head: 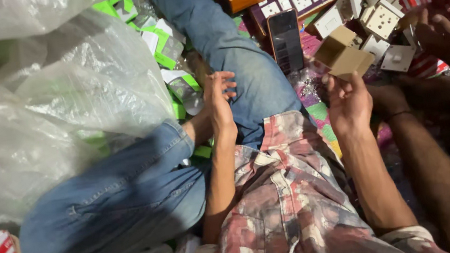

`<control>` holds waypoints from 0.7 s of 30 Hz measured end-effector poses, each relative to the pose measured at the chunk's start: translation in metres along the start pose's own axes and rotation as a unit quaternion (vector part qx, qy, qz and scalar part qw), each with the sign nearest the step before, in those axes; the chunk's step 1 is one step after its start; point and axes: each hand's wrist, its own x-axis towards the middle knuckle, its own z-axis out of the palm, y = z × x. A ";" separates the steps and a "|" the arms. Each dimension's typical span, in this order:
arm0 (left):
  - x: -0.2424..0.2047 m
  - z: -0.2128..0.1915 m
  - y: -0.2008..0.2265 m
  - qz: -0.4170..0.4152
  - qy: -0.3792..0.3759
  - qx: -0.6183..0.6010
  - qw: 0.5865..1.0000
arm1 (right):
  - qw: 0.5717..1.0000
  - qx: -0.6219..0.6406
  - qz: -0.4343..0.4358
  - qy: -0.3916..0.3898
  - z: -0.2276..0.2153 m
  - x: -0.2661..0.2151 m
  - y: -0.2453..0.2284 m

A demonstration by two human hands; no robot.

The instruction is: The person sits on the floor and repeatedly opens small red-and-white striped boxes to remove white plastic electrical components. They place the components on the floor and discard the empty boxes.

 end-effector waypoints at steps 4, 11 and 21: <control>0.005 -0.006 -0.017 -0.002 -0.005 -0.012 1.000 | 0.991 0.066 0.044 -0.108 0.071 -0.051 -0.010; 0.008 -0.015 -0.006 -0.033 -0.023 -0.056 0.998 | 0.459 -0.187 -0.262 -0.828 0.139 -0.178 -0.023; 0.001 0.001 0.015 -0.030 -0.003 -0.053 0.998 | 0.605 -0.496 -0.259 -0.567 0.078 -0.094 0.004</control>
